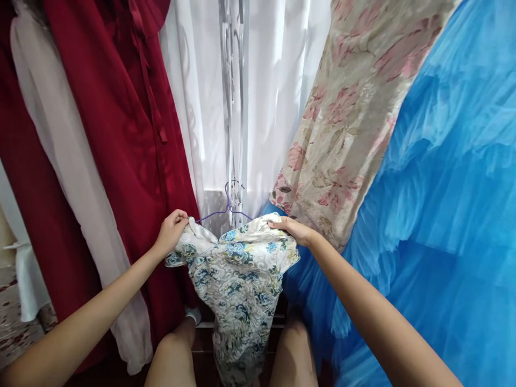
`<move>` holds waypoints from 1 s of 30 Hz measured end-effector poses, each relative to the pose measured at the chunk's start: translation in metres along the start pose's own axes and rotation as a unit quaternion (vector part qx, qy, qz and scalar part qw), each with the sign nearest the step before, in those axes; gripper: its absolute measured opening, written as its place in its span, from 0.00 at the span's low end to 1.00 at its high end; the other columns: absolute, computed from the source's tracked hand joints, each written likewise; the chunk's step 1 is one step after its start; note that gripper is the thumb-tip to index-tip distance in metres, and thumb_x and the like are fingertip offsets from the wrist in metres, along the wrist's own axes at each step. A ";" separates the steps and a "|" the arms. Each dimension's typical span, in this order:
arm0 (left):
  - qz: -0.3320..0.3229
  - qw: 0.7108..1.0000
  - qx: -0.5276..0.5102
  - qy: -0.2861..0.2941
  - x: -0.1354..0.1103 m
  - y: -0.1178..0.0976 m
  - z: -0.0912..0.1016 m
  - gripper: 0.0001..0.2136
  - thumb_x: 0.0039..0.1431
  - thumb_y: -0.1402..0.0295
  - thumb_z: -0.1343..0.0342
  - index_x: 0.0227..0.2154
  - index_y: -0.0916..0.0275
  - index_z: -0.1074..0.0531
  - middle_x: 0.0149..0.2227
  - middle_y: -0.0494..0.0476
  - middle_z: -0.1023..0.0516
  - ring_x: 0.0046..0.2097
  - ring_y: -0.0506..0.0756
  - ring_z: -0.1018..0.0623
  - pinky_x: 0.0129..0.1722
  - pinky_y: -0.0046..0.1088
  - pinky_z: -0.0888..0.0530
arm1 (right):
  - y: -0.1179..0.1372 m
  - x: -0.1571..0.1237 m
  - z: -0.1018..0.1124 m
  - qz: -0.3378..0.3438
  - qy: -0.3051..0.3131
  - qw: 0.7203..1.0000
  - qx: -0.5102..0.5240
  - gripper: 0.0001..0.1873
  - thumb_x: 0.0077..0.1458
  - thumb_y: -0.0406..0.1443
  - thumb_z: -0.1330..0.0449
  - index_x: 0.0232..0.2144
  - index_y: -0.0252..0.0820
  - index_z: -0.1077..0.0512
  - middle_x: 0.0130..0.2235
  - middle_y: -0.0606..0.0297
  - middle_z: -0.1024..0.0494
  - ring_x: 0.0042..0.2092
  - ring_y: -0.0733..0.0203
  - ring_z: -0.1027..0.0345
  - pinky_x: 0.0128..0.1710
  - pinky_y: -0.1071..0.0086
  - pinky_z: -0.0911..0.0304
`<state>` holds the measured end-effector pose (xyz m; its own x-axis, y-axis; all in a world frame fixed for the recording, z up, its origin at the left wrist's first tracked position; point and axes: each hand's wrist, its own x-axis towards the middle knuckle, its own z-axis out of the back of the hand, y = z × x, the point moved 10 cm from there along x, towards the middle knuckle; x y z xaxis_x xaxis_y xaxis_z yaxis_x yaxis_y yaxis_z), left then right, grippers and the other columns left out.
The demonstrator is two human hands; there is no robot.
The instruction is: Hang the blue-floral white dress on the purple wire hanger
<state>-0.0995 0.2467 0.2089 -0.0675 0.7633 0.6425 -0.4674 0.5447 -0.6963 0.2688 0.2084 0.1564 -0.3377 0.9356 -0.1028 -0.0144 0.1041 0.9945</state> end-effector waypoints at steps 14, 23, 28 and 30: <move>-0.009 0.997 0.038 0.073 -0.009 -0.015 -0.001 0.20 0.63 0.52 0.46 0.23 0.61 0.37 0.22 0.47 0.38 0.27 0.50 0.37 0.29 0.24 0.40 | 0.041 0.016 0.010 0.207 -0.260 0.888 -0.317 0.22 0.54 0.54 0.37 0.26 0.43 0.33 0.24 0.68 0.31 0.28 0.62 0.39 0.29 0.70 0.47; -0.126 0.971 0.106 0.174 -0.009 -0.067 -0.009 0.16 0.64 0.54 0.48 0.44 0.60 0.25 0.42 0.53 0.20 0.43 0.57 0.23 0.44 0.25 0.32 | 0.044 -0.040 0.010 0.278 -0.196 0.910 -0.239 0.22 0.55 0.53 0.37 0.26 0.39 0.27 0.24 0.69 0.31 0.27 0.65 0.42 0.28 0.71 0.47; -0.109 0.962 0.211 0.132 0.024 -0.061 -0.011 0.18 0.64 0.51 0.49 0.30 0.59 0.26 0.27 0.51 0.25 0.31 0.54 0.27 0.31 0.26 0.38 | 0.095 -0.032 0.002 0.312 -0.229 0.894 -0.224 0.20 0.50 0.50 0.32 0.30 0.37 0.22 0.27 0.65 0.25 0.29 0.62 0.36 0.30 0.70 0.44; -0.103 0.962 0.229 0.108 0.035 -0.046 -0.009 0.20 0.63 0.50 0.49 0.23 0.60 0.32 0.22 0.50 0.31 0.27 0.53 0.32 0.28 0.26 0.42 | 0.102 -0.032 -0.021 0.314 -0.227 0.893 -0.228 0.19 0.50 0.49 0.32 0.30 0.38 0.22 0.26 0.65 0.25 0.28 0.62 0.37 0.28 0.70 0.45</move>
<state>-0.0723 0.2517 0.2608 0.2294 0.7375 0.6352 -0.7943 0.5190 -0.3158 0.2578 0.1823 0.2616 0.0008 0.8126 0.5828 -0.3731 -0.5405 0.7541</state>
